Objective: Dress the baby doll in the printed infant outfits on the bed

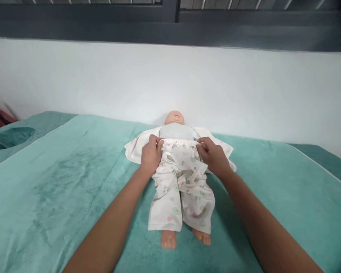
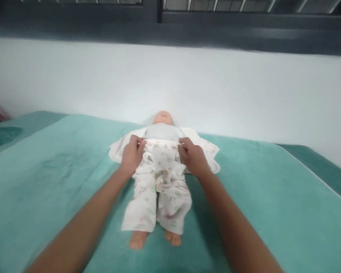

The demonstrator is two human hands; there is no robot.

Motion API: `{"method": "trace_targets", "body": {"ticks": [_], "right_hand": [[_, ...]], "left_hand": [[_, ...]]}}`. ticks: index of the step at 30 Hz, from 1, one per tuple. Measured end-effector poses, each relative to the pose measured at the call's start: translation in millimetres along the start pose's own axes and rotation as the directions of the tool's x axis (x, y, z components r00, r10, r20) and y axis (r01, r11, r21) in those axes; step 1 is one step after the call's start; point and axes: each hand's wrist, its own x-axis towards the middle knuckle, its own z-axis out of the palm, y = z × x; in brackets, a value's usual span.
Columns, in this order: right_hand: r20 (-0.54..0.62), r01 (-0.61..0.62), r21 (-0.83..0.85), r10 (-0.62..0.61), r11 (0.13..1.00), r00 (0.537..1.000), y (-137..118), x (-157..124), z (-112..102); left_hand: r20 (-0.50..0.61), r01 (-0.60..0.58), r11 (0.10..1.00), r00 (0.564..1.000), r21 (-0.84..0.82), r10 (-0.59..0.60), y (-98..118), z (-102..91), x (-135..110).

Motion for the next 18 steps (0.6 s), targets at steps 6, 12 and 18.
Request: {"method": "trace_targets", "body": {"ticks": [6, 12, 18], "right_hand": [[-0.058, -0.316, 0.102, 0.323, 0.943, 0.945, 9.4, 50.1, 25.3], [-0.062, -0.327, 0.191, 0.344, 0.926, 0.937, 31.5, 47.7, 45.6], [-0.036, -0.026, 0.227, 0.035, 0.973, 0.999, 33.4, 40.0, 35.0]], "left_hand": [[0.033, 0.117, 0.989, 0.993, -0.091, -0.115, -5.3, 18.2, 38.7], [0.109, 0.125, 0.969, 0.989, -0.213, -0.104, -14.8, 20.5, 39.5], [0.305, 0.024, 0.989, 0.952, -0.143, 0.021, -16.1, -4.2, 31.6]]}}
